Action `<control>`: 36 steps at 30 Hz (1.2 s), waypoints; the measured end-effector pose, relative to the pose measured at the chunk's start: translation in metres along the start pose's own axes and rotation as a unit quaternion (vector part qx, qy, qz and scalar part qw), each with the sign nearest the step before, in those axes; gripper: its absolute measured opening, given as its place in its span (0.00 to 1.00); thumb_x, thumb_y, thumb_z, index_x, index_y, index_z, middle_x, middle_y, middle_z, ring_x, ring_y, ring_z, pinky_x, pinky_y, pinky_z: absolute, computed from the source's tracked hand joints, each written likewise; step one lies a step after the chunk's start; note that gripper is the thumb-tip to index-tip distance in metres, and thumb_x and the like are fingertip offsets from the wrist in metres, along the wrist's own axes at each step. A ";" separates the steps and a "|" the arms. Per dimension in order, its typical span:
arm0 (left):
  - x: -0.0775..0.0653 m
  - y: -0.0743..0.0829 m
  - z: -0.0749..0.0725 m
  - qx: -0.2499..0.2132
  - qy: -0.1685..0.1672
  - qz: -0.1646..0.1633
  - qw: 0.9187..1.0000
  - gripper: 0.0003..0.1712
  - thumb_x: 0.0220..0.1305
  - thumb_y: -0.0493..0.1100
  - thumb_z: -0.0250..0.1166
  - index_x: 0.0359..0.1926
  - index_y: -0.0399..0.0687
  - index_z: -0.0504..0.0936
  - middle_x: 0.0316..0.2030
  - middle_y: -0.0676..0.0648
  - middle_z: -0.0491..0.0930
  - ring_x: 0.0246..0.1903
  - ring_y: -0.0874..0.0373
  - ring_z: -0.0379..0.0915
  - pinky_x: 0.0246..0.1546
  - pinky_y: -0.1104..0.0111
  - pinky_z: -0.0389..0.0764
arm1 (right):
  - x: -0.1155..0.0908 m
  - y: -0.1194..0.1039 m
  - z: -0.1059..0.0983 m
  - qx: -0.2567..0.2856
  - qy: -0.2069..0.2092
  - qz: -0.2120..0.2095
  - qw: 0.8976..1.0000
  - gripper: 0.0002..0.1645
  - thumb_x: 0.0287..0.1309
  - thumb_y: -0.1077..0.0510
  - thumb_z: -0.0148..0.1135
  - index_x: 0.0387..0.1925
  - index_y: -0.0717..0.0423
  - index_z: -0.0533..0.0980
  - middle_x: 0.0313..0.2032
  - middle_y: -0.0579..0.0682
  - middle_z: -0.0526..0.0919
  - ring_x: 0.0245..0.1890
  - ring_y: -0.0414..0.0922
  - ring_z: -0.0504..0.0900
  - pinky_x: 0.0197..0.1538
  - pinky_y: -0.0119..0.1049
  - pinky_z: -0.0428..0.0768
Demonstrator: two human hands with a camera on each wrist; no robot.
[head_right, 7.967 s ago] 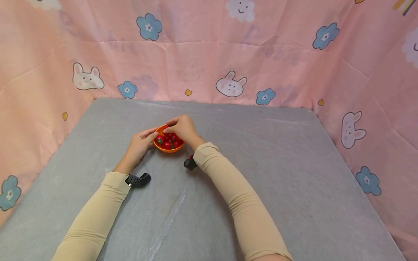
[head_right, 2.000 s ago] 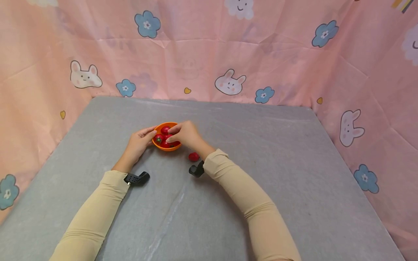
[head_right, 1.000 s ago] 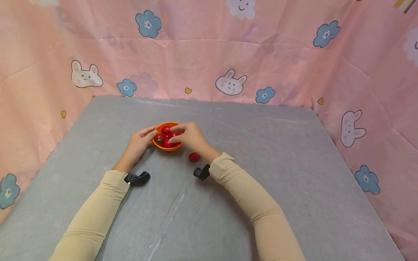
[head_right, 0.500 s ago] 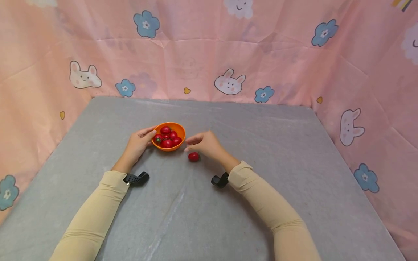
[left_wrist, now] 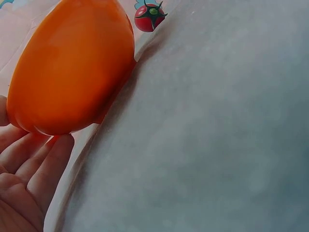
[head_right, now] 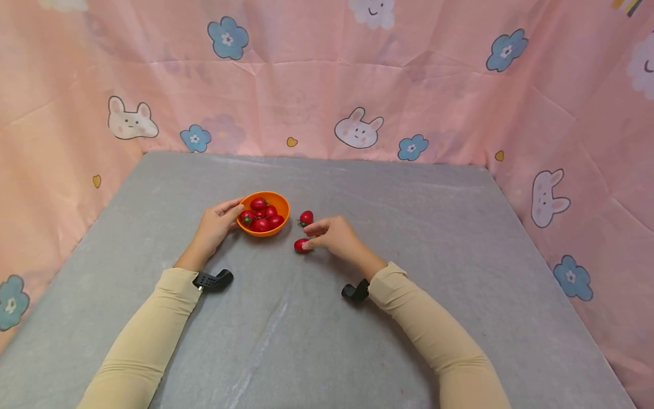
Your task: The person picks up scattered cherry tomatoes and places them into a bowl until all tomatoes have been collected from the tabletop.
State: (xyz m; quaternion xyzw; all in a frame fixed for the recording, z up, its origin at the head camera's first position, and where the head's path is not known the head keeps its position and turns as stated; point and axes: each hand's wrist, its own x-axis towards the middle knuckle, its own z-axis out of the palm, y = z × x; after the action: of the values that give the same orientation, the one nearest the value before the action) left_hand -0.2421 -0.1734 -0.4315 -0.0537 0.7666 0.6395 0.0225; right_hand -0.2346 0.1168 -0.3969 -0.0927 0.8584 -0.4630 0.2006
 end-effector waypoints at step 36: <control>0.001 -0.001 0.000 0.006 0.003 -0.004 1.000 0.25 0.72 0.49 0.59 0.66 0.46 0.75 0.62 0.42 0.78 0.42 0.70 0.77 0.38 0.80 0.80 | 0.008 0.002 0.006 -0.057 -0.009 -0.006 0.998 0.18 0.51 0.56 0.76 0.46 0.53 0.87 0.46 0.52 0.89 0.42 0.44 0.78 0.40 0.29 0.73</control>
State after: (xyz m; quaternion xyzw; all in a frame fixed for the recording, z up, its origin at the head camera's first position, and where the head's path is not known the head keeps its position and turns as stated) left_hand -0.2434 -0.1738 -0.4328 -0.0585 0.7703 0.6346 0.0226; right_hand -0.2389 0.1106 -0.4039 -0.1140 0.8810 -0.4133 0.2000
